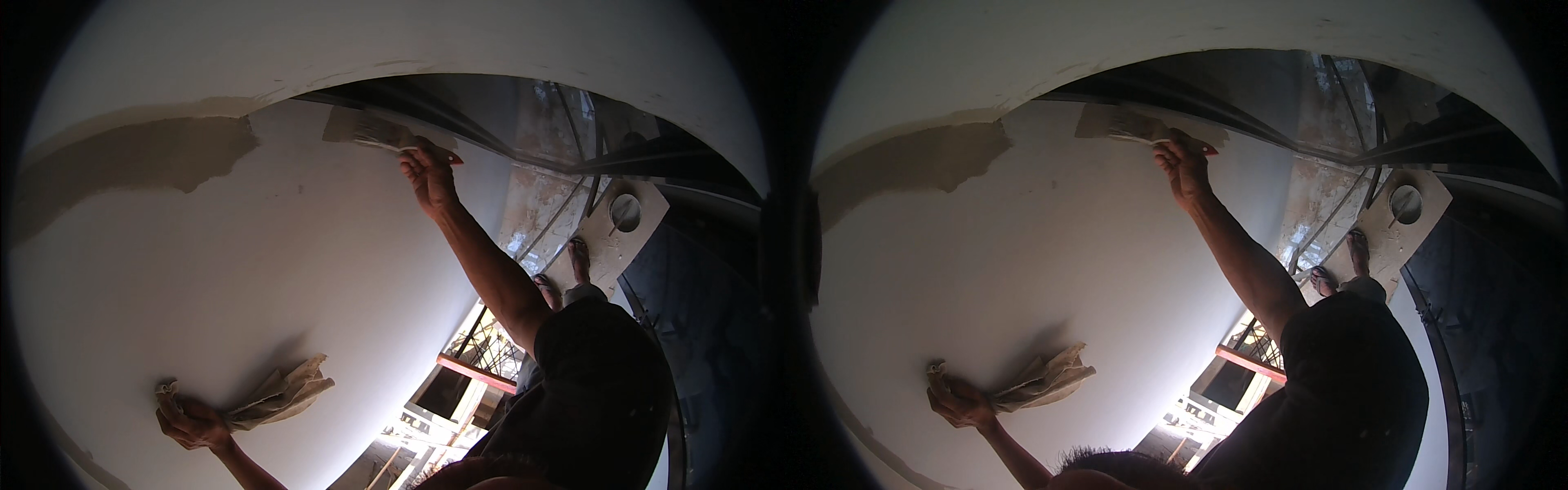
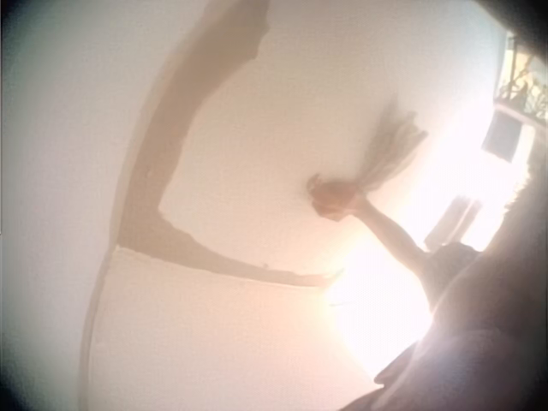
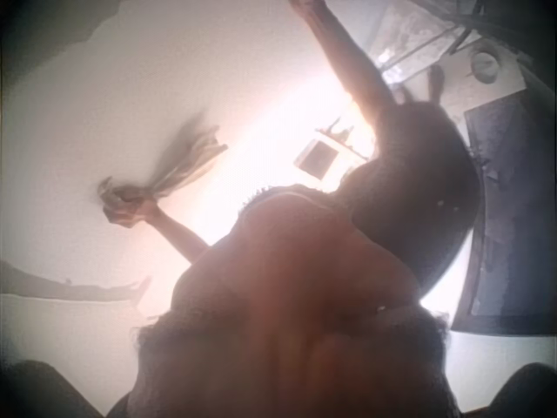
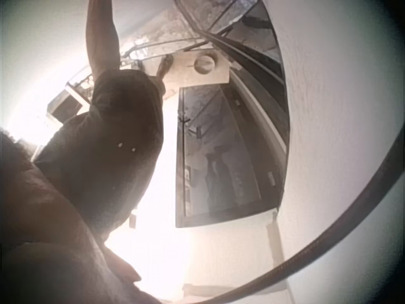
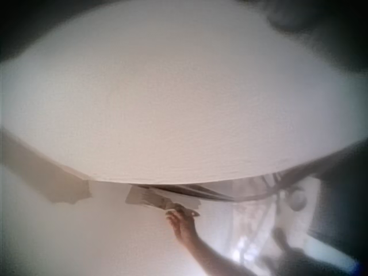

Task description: The person applies a substance to a ceiling corner using a brush and wipes the surface with a cloth.

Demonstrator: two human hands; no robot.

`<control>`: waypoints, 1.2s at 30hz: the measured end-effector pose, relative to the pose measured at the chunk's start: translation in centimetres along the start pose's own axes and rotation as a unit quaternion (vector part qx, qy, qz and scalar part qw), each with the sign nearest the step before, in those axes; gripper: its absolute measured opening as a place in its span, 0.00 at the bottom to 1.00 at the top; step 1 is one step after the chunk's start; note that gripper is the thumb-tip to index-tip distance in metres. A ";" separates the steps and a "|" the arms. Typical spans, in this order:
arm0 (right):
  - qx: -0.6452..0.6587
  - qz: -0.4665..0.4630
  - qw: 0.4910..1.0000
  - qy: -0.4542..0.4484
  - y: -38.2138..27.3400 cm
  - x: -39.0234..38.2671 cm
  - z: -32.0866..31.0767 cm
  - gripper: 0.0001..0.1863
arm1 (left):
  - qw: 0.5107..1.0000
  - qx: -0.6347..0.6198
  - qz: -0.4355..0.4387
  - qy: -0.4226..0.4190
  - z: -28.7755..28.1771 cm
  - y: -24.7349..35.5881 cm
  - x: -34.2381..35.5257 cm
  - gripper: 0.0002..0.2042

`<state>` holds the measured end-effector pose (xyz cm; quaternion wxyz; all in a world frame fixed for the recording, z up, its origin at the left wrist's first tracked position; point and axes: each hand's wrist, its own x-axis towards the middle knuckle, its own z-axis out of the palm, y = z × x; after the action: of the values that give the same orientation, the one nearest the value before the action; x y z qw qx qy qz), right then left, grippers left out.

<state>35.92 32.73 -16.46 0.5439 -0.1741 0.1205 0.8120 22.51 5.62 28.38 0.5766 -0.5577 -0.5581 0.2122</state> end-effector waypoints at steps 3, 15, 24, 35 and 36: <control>-0.012 -0.006 1.000 -0.003 -0.1 0.1 -0.4 0.14 | 1.000 -0.011 -0.013 -0.003 0.1 -0.1 -0.2 0.14; 0.036 0.022 0.997 -0.059 -0.4 -1.0 1.4 0.14 | 0.999 -0.021 -0.029 -0.008 0.1 -0.2 -0.4 0.13; 0.050 0.039 0.997 -0.049 -0.3 -0.6 1.9 0.13 | 0.999 -0.016 -0.029 -0.007 0.0 -0.2 -0.4 0.13; 0.019 0.026 0.999 -0.028 0.1 -0.2 1.3 0.15 | 1.000 -0.004 -0.022 -0.017 0.1 -0.2 -0.5 0.13; 0.019 0.026 0.999 -0.026 0.1 -0.2 1.2 0.15 | 0.999 -0.001 -0.024 -0.021 0.0 -0.2 -0.5 0.13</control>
<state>35.76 33.00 -15.24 0.5291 -0.1392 0.1256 0.8276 22.25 5.15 28.34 0.5694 -0.5399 -0.5834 0.2095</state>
